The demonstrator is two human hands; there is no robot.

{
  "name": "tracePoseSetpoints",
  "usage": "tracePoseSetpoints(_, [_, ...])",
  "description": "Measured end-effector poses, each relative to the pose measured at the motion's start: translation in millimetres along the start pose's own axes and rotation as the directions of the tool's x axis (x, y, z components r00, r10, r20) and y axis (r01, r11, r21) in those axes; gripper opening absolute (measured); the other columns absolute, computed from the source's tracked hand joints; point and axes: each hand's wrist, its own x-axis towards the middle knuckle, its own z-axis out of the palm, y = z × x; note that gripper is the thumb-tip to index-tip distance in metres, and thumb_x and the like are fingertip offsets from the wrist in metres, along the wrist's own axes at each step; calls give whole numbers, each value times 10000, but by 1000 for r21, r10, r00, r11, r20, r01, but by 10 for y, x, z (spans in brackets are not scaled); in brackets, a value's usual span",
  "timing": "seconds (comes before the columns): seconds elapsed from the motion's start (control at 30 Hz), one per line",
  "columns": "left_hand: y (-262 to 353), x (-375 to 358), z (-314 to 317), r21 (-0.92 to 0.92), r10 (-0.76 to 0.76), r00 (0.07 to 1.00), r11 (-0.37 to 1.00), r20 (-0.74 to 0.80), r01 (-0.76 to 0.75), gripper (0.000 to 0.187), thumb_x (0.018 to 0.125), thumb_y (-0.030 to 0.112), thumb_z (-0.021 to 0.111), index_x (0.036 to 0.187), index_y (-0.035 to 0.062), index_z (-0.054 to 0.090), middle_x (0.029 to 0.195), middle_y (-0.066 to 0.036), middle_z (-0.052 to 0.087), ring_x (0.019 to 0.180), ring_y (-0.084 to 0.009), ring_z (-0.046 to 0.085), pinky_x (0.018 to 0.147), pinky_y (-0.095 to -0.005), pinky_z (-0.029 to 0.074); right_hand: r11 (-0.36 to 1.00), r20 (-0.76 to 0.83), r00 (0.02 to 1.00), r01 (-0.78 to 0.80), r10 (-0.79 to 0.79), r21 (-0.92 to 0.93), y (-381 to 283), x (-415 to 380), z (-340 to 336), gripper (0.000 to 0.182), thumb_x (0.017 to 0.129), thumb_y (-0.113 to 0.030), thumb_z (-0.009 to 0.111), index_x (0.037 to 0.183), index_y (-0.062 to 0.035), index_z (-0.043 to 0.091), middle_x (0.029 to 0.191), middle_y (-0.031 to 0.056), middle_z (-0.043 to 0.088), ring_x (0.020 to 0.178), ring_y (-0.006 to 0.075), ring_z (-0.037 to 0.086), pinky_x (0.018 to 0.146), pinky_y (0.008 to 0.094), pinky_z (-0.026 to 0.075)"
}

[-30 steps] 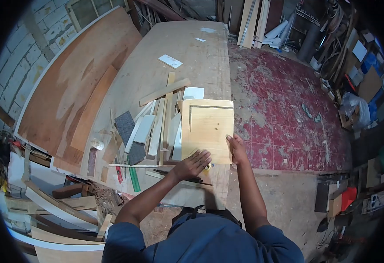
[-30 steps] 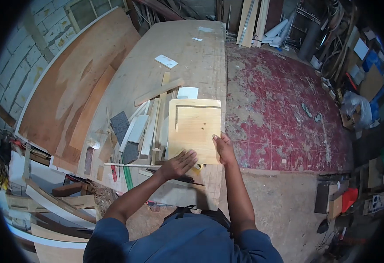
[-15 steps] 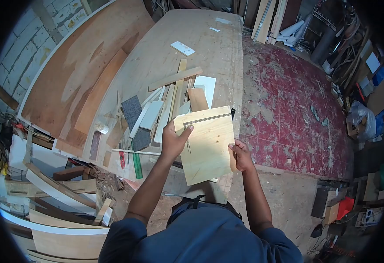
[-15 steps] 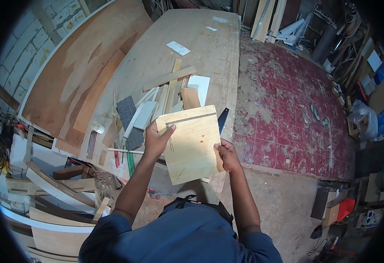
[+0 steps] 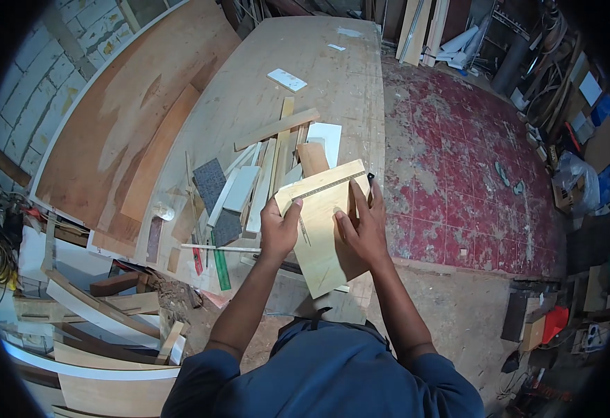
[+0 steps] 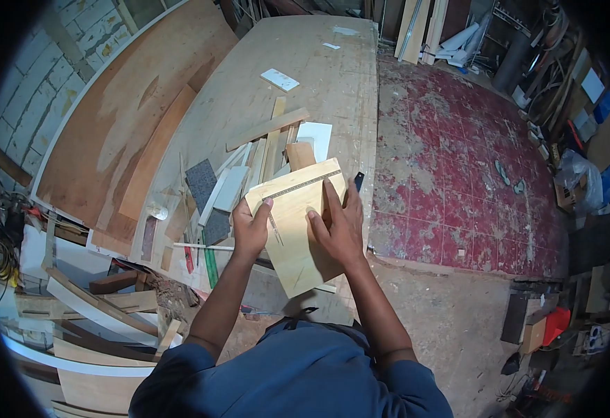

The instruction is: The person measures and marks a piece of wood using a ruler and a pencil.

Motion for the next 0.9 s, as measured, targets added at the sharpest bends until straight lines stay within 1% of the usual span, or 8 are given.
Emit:
tracePoseSetpoints(0.03, [-13,12,-14,4,10,1000,1000,-12,-10,198,927,67,560,1075,-62,589,991,-108,674,896,-133,627,799,-281,493,998,-27,1000,4,-6,-64,-49,13,-16,691,855,-376,634,1461,-192,358,1480,333,171,1377,478,180,1104,547,169])
tracePoseSetpoints(0.13, [-69,32,-45,-104,-29,1000,994,-5,29,212,944,102,537,1068,-64,587,981,-104,669,880,-125,619,786,-275,491,992,-14,1000,17,-19,-127,-209,43,-99,648,848,-387,642,1431,-213,420,1490,327,150,1383,465,170,1100,537,171])
tracePoseSetpoints(0.27, [-206,46,-121,-162,-98,995,983,-27,92,214,943,95,505,1064,-62,587,969,-96,664,859,-120,615,772,-270,490,991,10,999,46,-46,-127,-292,49,-154,598,841,-399,650,1388,-221,489,1491,326,145,1382,456,181,1096,531,183])
tracePoseSetpoints(0.33, [-236,32,-157,-321,-142,988,940,-68,113,210,919,60,491,1059,-62,588,955,-99,661,843,-124,616,762,-266,489,986,16,997,71,-69,-148,-308,49,-164,575,837,-410,655,1364,-224,522,1491,327,145,1381,450,197,1093,525,194])
tracePoseSetpoints(0.47, [-135,0,-161,-330,-155,987,934,-39,134,220,891,29,476,1054,-67,588,959,-108,660,844,-131,621,767,-270,493,994,40,998,49,-45,-94,-286,68,-124,576,832,-410,662,1362,-231,523,1496,325,136,1385,456,196,1093,527,208])
tracePoseSetpoints(0.53, [-93,-4,-150,-313,-56,998,948,26,62,234,876,19,476,1061,-75,585,963,-112,661,852,-132,625,772,-272,497,999,20,999,36,-36,-12,-252,67,-79,551,812,-328,705,1325,-189,558,1490,315,161,1391,474,198,1095,531,258])
tracePoseSetpoints(0.63, [-20,-25,-151,-258,7,998,966,66,10,250,860,-5,474,1074,-79,581,971,-109,663,861,-132,628,780,-274,500,999,32,999,21,-22,49,-227,62,-53,572,799,-294,724,1330,-173,549,1489,317,159,1400,474,184,1107,513,263])
tracePoseSetpoints(0.9, [4,-67,-162,-141,-4,997,990,75,14,239,864,-14,506,1082,-79,580,980,-108,665,856,-132,634,772,-278,506,999,43,999,-8,7,35,-223,47,-25,619,803,-300,724,1369,-177,506,1508,296,104,1393,468,197,1109,512,259])
